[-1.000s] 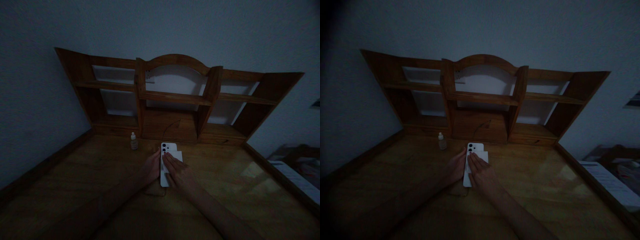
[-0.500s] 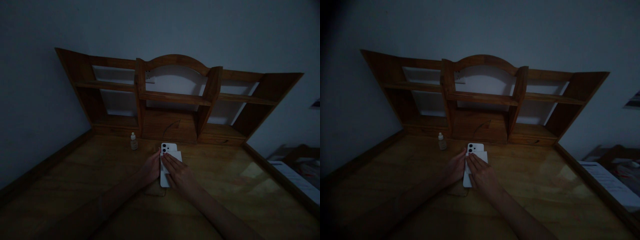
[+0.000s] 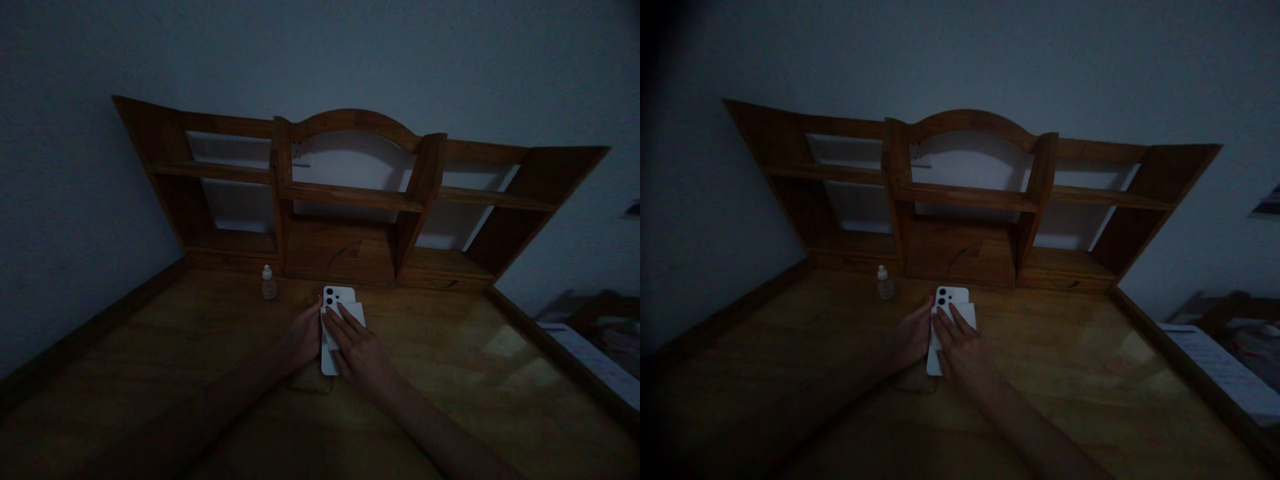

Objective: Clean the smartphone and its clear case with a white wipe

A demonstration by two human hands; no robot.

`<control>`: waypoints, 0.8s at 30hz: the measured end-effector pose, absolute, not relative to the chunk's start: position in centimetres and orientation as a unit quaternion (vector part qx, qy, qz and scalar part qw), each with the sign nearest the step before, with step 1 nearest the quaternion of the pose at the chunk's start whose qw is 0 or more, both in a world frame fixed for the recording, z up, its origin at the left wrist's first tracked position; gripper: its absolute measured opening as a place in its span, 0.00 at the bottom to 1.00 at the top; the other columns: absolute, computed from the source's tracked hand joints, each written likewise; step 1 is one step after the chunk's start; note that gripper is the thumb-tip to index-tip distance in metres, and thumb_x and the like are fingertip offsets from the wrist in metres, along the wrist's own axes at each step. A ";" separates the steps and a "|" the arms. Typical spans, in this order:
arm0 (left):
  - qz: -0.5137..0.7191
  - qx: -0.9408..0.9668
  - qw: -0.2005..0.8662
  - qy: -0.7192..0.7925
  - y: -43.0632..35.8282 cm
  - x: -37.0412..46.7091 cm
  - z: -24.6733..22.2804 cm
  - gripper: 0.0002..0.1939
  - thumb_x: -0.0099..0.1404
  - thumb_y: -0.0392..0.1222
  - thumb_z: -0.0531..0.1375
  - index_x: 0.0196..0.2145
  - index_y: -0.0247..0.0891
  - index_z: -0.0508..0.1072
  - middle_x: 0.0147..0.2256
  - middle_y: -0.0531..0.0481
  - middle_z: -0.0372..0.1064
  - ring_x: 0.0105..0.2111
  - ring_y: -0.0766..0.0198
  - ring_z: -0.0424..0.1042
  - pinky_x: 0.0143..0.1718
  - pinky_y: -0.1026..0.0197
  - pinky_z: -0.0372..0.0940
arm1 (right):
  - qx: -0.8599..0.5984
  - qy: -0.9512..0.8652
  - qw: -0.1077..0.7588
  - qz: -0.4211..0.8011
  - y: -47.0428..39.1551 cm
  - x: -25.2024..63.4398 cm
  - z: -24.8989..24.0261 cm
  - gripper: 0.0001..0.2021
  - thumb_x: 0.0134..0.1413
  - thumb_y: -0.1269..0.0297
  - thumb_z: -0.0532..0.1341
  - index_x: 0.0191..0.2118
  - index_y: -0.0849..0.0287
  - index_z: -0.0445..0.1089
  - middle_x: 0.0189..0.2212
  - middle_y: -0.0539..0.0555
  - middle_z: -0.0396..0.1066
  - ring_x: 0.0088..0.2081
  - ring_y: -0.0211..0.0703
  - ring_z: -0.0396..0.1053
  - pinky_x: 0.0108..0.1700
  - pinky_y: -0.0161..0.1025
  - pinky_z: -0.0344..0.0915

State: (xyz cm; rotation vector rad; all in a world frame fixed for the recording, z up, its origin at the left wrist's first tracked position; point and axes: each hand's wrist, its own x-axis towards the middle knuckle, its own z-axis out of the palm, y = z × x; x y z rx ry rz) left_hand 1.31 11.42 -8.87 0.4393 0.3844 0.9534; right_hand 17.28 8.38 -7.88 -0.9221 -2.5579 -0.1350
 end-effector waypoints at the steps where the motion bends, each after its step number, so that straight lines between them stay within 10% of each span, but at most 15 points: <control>1: 0.452 0.205 0.848 0.185 11.4 1.3 -8.8 0.22 0.68 0.52 0.52 0.47 0.30 0.71 0.37 0.41 0.73 0.39 0.58 0.73 0.48 0.58 0.64 | -0.331 -0.919 0.208 -0.049 8.4 17.3 -7.9 0.32 0.55 0.73 0.56 0.66 0.66 0.49 0.66 0.59 0.49 0.68 0.53 0.39 0.64 0.52 0.55; 24: 0.469 0.210 0.832 0.207 11.5 1.4 -8.7 0.18 0.69 0.48 0.53 0.44 0.28 0.71 0.37 0.39 0.73 0.37 0.59 0.74 0.45 0.59 0.66 | -0.308 -0.924 0.222 0.049 8.1 17.9 -7.2 0.32 0.52 0.72 0.55 0.65 0.60 0.54 0.63 0.57 0.57 0.65 0.46 0.52 0.63 0.48 0.56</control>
